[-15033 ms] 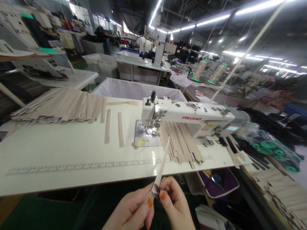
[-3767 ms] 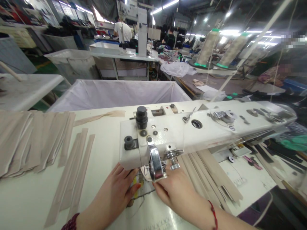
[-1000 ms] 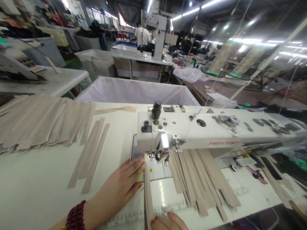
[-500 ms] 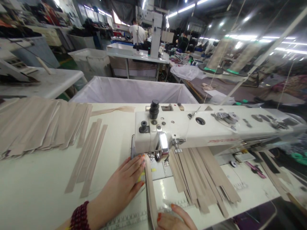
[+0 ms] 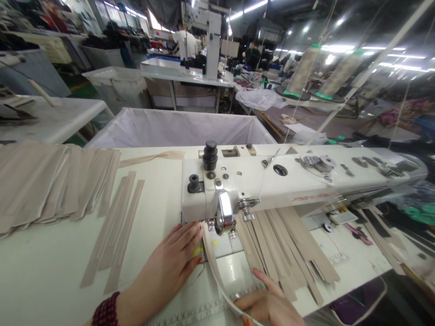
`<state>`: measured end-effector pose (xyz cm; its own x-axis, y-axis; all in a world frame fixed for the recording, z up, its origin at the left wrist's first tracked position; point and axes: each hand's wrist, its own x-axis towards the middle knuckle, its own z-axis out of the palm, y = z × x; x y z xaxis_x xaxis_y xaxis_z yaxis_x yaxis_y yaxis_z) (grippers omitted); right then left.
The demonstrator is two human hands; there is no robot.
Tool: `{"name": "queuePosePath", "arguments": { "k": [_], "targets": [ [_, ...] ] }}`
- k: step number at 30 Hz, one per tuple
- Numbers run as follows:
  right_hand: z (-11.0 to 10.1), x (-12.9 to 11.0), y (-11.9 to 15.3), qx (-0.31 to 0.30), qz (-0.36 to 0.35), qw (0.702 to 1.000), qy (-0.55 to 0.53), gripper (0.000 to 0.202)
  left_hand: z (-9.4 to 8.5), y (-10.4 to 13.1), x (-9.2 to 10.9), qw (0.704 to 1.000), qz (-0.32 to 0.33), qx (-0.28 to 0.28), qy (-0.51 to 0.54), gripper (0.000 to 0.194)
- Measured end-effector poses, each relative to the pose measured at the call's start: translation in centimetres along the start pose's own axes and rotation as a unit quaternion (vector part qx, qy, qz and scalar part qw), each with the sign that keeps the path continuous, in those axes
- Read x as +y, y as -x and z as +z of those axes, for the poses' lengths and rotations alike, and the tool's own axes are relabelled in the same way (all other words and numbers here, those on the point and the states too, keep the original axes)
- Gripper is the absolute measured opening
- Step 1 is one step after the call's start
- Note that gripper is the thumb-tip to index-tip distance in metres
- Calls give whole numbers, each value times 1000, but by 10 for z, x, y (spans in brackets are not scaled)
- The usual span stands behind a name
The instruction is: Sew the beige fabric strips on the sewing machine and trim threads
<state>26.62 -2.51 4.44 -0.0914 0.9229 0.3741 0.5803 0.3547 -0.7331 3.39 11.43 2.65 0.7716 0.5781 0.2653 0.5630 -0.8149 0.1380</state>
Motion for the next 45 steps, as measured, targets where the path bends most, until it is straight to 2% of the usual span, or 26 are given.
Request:
{"name": "queuePosePath", "arguments": {
  "k": [2, 5, 9, 13, 18, 24, 32, 36, 39, 41, 45],
  "targets": [
    [3, -2, -3, 20, 10, 1000, -15, 16, 1, -2, -2, 1000, -5, -8, 4, 36],
    [4, -1, -13, 1, -14, 1000, -17, 21, 2, -4, -5, 1000, -11, -15, 19, 34],
    [1, 2, -32, 13, 5, 1000, -23, 20, 5, -6, -10, 999, -16, -13, 27, 36],
    [-2, 2, -49, -36, 11, 999, -17, 18, 4, -10, -15, 998, -24, -22, 52, 33],
    [-3, 2, -68, -66, 47, 997, 4, 14, -1, -15, -18, 993, -54, -43, 96, 25],
    [-1, 3, -88, -114, 61, 991, 38, 16, 0, -16, -22, 991, -50, -29, 116, 20],
    [4, 9, -106, -152, 13, 978, 143, 11, 10, -9, -29, 992, -46, -44, 111, 23],
    [11, 11, -113, -155, -35, 967, 199, 15, 10, -9, -28, 992, -45, -42, 110, 25],
    [16, 13, -117, -158, -46, 960, 226, 13, 9, -10, -28, 991, -43, -47, 114, 24],
    [20, 14, -118, -167, -54, 952, 253, 11, 8, -11, -27, 991, -41, -55, 115, 24],
    [25, 18, -118, -189, -104, 920, 327, 21, 4, -13, -26, 991, -40, -60, 116, 24]
  ]
}}
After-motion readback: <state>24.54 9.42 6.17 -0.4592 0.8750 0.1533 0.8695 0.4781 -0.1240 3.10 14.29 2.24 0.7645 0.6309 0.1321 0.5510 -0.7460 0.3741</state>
